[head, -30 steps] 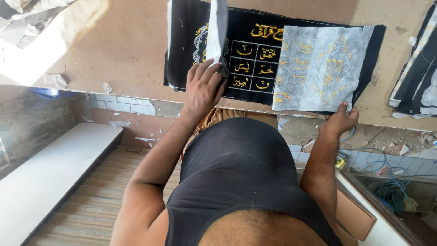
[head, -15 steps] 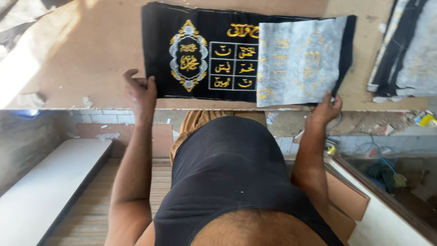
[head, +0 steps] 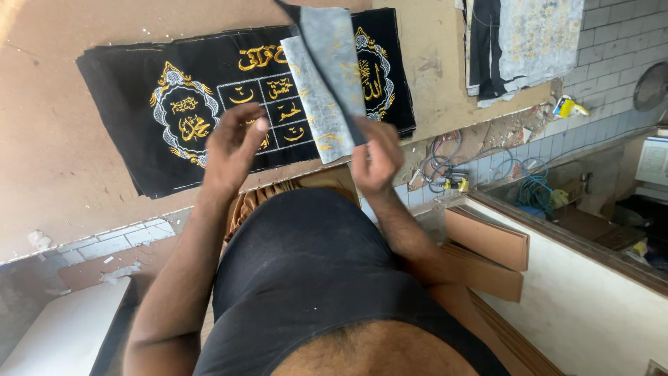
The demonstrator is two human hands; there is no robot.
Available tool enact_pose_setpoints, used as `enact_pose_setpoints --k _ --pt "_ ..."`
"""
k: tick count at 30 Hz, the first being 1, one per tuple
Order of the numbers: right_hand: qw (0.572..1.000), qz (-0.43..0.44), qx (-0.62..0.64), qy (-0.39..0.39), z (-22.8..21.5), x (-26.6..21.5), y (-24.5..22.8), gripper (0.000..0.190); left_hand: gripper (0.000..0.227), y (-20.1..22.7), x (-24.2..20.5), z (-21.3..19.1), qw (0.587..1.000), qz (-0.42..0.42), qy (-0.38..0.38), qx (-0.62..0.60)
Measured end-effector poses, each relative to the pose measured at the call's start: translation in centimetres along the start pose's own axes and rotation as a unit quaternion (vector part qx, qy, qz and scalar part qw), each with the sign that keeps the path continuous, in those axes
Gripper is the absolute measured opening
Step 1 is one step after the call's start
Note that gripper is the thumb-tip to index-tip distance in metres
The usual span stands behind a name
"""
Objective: The person peels protective film from black fabric items with gold calligraphy on a workbench. They repeatedly lift and remove sections of film, then flip and reposition the items to continue peeling other areas.
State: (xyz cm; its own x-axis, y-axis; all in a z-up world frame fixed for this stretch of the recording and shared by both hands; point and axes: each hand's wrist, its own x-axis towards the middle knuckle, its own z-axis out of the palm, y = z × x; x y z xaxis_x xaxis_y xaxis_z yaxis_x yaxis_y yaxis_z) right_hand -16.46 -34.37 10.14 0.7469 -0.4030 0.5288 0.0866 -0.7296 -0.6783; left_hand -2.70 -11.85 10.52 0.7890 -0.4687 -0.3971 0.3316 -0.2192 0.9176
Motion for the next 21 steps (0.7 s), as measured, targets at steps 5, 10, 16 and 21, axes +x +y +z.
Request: enact_pose_setpoints --k 5,10,16,21 --pt "0.954 -0.133 0.054 -0.263 2.3 -1.5 -1.0 0.044 0.051 0.7 2.2 1.4 0.999 0.026 0.017 -0.039" --pt "0.975 0.138 -0.109 -0.133 1.4 -3.2 5.5 0.052 0.049 0.3 1.4 -4.8 0.997 0.026 0.074 0.009" --pt "0.962 0.161 -0.16 -0.153 0.5 -3.9 8.1 0.038 0.05 0.3 -1.5 -10.7 0.994 -0.005 0.105 -0.028" --pt "0.98 0.11 -0.057 -0.158 1.6 -0.7 2.3 0.032 0.054 0.8 -1.8 -8.0 0.995 0.022 0.082 -0.048"
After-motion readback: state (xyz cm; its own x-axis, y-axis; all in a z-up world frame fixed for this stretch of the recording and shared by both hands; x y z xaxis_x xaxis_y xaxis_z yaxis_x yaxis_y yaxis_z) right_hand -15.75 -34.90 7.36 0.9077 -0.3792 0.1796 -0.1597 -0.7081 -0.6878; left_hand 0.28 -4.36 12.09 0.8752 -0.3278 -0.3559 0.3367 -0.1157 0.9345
